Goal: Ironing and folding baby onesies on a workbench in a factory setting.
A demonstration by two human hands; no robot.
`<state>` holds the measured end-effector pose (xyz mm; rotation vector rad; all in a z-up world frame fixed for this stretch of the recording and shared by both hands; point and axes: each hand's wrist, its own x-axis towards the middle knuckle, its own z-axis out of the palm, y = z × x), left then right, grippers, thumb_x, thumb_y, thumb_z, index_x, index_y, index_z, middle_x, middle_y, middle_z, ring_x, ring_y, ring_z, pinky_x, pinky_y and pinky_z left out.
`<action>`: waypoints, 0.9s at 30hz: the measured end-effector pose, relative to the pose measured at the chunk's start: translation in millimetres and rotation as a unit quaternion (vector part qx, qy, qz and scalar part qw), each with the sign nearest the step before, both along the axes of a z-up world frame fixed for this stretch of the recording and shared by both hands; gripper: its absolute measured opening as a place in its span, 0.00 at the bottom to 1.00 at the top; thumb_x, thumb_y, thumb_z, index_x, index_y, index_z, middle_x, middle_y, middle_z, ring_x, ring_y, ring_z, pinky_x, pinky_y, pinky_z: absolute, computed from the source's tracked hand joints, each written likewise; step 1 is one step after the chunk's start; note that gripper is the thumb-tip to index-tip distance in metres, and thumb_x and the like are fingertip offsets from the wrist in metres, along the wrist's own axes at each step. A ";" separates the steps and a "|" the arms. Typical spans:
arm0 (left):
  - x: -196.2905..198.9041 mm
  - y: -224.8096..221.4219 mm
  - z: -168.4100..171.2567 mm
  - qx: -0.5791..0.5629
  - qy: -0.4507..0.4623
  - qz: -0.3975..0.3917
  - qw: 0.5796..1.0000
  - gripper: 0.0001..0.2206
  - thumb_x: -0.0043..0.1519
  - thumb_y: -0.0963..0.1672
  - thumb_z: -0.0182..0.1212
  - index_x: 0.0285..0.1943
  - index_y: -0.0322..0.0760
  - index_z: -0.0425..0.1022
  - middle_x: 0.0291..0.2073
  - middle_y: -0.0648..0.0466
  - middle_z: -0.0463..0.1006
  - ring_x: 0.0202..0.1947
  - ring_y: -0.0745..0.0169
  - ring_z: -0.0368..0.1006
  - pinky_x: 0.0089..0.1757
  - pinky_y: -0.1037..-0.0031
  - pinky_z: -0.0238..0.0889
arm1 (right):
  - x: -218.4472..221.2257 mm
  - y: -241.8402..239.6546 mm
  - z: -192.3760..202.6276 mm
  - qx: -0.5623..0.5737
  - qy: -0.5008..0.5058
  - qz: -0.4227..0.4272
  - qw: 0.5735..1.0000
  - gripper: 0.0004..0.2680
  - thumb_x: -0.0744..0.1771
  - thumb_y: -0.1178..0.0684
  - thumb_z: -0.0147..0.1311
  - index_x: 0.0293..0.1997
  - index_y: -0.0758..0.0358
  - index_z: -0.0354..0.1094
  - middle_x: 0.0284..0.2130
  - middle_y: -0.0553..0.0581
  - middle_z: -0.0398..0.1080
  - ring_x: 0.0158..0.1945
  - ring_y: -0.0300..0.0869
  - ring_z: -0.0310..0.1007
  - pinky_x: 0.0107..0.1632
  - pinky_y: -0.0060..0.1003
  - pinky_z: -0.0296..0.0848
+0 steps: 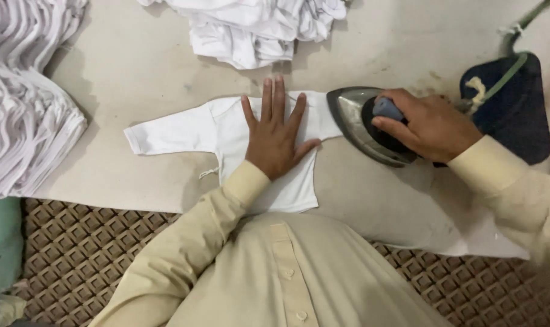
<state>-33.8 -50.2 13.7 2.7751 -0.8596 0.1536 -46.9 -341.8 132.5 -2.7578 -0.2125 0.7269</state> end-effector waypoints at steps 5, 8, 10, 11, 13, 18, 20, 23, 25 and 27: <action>-68.5 1.9 26.0 -0.053 0.114 -0.172 0.977 0.22 0.63 0.58 0.59 0.46 0.39 0.74 0.39 0.48 0.78 0.32 0.43 0.74 0.32 0.54 0.60 | 25.6 56.9 -4.9 0.055 -0.077 0.149 0.984 0.17 0.71 0.39 0.43 0.60 0.61 0.59 0.36 0.63 0.70 0.28 0.60 0.71 0.30 0.53 0.66; -84.6 -7.4 1.9 0.031 0.183 -0.255 0.949 0.09 0.58 0.48 0.61 0.34 0.39 0.74 0.29 0.50 0.80 0.26 0.43 0.77 0.22 0.55 0.63 | 43.7 92.9 -4.0 0.063 -0.066 0.140 0.986 0.16 0.73 0.40 0.41 0.57 0.64 0.57 0.21 0.67 0.68 0.20 0.61 0.66 0.23 0.52 0.58; -91.6 -13.7 -8.9 0.027 0.142 -0.281 0.949 0.05 0.54 0.37 0.60 0.30 0.40 0.73 0.26 0.50 0.80 0.24 0.45 0.77 0.20 0.58 0.63 | 49.6 110.1 -7.4 0.055 -0.102 0.143 0.983 0.16 0.73 0.40 0.41 0.56 0.66 0.58 0.22 0.69 0.69 0.21 0.64 0.68 0.23 0.53 0.59; -94.5 -18.3 -10.2 0.026 0.153 -0.307 0.939 0.04 0.55 0.37 0.60 0.31 0.39 0.73 0.27 0.50 0.79 0.23 0.44 0.76 0.20 0.57 0.63 | 52.1 119.1 -6.9 0.057 -0.124 0.108 0.985 0.17 0.74 0.42 0.43 0.59 0.69 0.58 0.23 0.69 0.70 0.20 0.62 0.68 0.21 0.52 0.60; -97.0 -18.7 -13.3 0.030 0.163 -0.326 0.931 0.03 0.56 0.38 0.59 0.32 0.38 0.73 0.27 0.50 0.79 0.21 0.44 0.75 0.20 0.57 0.63 | 59.3 136.5 -11.7 0.064 -0.149 0.079 0.984 0.18 0.74 0.44 0.44 0.62 0.73 0.59 0.24 0.68 0.70 0.20 0.60 0.68 0.19 0.50 0.60; -100.1 8.7 -6.5 -0.085 0.173 -0.270 0.943 0.17 0.64 0.55 0.57 0.31 0.44 0.75 0.29 0.53 0.81 0.27 0.46 0.76 0.31 0.57 0.63 | 55.8 139.1 -16.4 0.093 -0.206 0.053 0.973 0.18 0.75 0.43 0.43 0.62 0.74 0.57 0.24 0.68 0.66 0.20 0.62 0.65 0.20 0.52 0.55; -80.6 64.5 26.3 -0.186 0.219 -0.130 0.949 0.13 0.63 0.54 0.60 0.38 0.46 0.78 0.34 0.57 0.83 0.28 0.55 0.78 0.33 0.62 0.65 | 46.4 138.8 -14.4 0.077 -0.196 0.032 0.977 0.18 0.75 0.44 0.43 0.63 0.73 0.56 0.27 0.71 0.68 0.23 0.67 0.67 0.22 0.56 0.57; -57.5 150.4 34.4 -0.330 0.172 0.164 0.914 0.11 0.63 0.49 0.64 0.51 0.47 0.78 0.43 0.59 0.83 0.34 0.62 0.79 0.39 0.68 0.68 | 39.9 139.0 -12.3 0.084 -0.178 0.006 0.980 0.19 0.75 0.42 0.42 0.65 0.73 0.57 0.31 0.73 0.71 0.29 0.70 0.69 0.27 0.58 0.61; -36.1 200.5 28.6 -0.363 0.063 0.311 0.876 0.13 0.64 0.46 0.66 0.57 0.45 0.76 0.46 0.56 0.81 0.39 0.61 0.76 0.42 0.70 0.70 | 42.8 141.4 -13.4 0.113 -0.182 0.009 0.977 0.21 0.75 0.41 0.40 0.66 0.74 0.57 0.33 0.70 0.71 0.32 0.68 0.70 0.30 0.57 0.62; -25.0 233.5 21.0 -0.411 0.092 0.413 0.808 0.19 0.62 0.48 0.68 0.59 0.38 0.75 0.45 0.55 0.83 0.46 0.68 0.78 0.41 0.78 0.71 | 39.0 137.6 -18.6 -0.003 -0.244 0.190 0.951 0.22 0.73 0.39 0.45 0.69 0.67 0.61 0.38 0.66 0.77 0.27 0.65 0.74 0.23 0.55 0.69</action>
